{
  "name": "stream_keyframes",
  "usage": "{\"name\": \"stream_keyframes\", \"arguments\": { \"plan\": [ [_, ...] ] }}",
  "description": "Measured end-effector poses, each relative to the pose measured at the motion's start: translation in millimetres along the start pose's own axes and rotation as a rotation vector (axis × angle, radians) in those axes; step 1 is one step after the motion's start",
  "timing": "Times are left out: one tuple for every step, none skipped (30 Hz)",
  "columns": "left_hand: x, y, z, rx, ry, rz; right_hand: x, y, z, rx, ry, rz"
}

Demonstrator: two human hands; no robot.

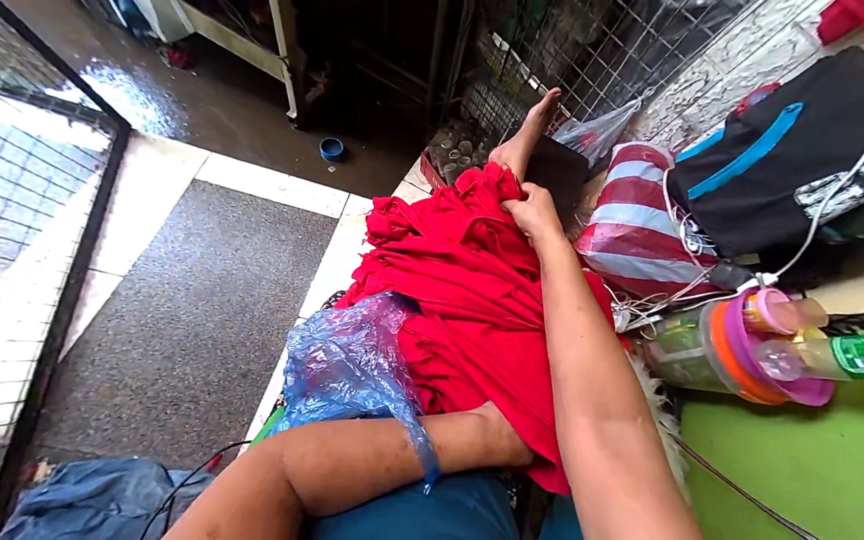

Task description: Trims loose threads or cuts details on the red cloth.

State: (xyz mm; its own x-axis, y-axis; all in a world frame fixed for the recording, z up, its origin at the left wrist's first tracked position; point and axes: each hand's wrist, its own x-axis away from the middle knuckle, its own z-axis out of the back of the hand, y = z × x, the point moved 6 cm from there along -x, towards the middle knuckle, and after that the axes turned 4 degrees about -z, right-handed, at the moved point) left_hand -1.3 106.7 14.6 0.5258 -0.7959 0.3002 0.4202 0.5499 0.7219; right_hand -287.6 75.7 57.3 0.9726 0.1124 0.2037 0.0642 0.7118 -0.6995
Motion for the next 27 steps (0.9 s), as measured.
{"name": "stream_keyframes", "arguments": {
  "plan": [
    [7, 9, 15, 0.053, -0.042, 0.031, -3, -20, -2, -0.029, 0.035, 0.099],
    [10, 12, 22, 0.096, -0.063, 0.054, -1, -42, -6, -0.071, 0.047, 0.224],
    [11, 13, 24, 0.137, -0.080, 0.078, 2, -63, -15, -0.110, 0.025, 0.355],
    [10, 11, 22, 0.179, -0.106, 0.110, 5, -78, -28, -0.111, -0.028, 0.442],
    [11, 11, 21, 0.193, -0.132, 0.131, 8, -86, -42, -0.052, -0.099, 0.461],
    [14, 13, 24, 0.182, -0.133, 0.121, 9, -88, -53, 0.030, -0.147, 0.434],
    [17, 14, 26, 0.138, -0.099, 0.078, 9, -86, -57, 0.094, -0.146, 0.400],
    [18, 14, 26, 0.085, -0.063, 0.029, 11, -81, -54, 0.126, -0.111, 0.365],
    [17, 13, 25, 0.041, -0.032, -0.009, 14, -77, -46, 0.129, -0.057, 0.338],
    [14, 11, 22, -0.022, 0.014, -0.053, 19, -74, -36, 0.120, -0.001, 0.328],
    [11, 10, 17, -0.091, 0.061, -0.103, 26, -70, -25, 0.111, 0.046, 0.323],
    [9, 10, 16, -0.125, 0.076, -0.130, 34, -66, -13, 0.096, 0.071, 0.310],
    [10, 10, 17, -0.129, 0.063, -0.131, 41, -61, -3, 0.092, 0.074, 0.294],
    [11, 11, 20, -0.103, 0.037, -0.113, 46, -55, 6, 0.104, 0.050, 0.270],
    [12, 11, 20, -0.074, 0.018, -0.093, 50, -46, 11, 0.140, -0.006, 0.231],
    [13, 10, 20, -0.067, 0.009, -0.083, 51, -35, 14, 0.193, -0.076, 0.191],
    [13, 10, 20, -0.078, -0.013, -0.078, 52, -22, 16, 0.240, -0.144, 0.151],
    [14, 11, 19, -0.100, -0.044, -0.073, 52, -10, 16, 0.270, -0.206, 0.115],
    [15, 11, 18, -0.113, -0.053, -0.070, 53, 1, 16, 0.283, -0.270, 0.076],
    [15, 11, 17, -0.109, -0.070, -0.059, 55, 9, 17, 0.291, -0.326, 0.043],
    [16, 11, 18, -0.099, -0.089, -0.050, 59, 14, 19, 0.287, -0.360, 0.019],
    [17, 10, 18, -0.102, -0.086, -0.052, 63, 16, 23, 0.273, -0.384, -0.001],
    [17, 10, 18, -0.116, -0.069, -0.058, 67, 17, 28, 0.244, -0.398, -0.008],
    [17, 11, 19, -0.126, -0.055, -0.062, 70, 18, 32, 0.216, -0.411, -0.009],
    [17, 12, 22, -0.128, -0.056, -0.059, 72, 19, 34, 0.197, -0.421, -0.005],
    [16, 13, 23, -0.129, -0.059, -0.052, 72, 21, 32, 0.192, -0.426, -0.004],
    [15, 14, 22, -0.147, -0.075, -0.049, 72, 24, 28, 0.208, -0.419, -0.001]
  ]
}}
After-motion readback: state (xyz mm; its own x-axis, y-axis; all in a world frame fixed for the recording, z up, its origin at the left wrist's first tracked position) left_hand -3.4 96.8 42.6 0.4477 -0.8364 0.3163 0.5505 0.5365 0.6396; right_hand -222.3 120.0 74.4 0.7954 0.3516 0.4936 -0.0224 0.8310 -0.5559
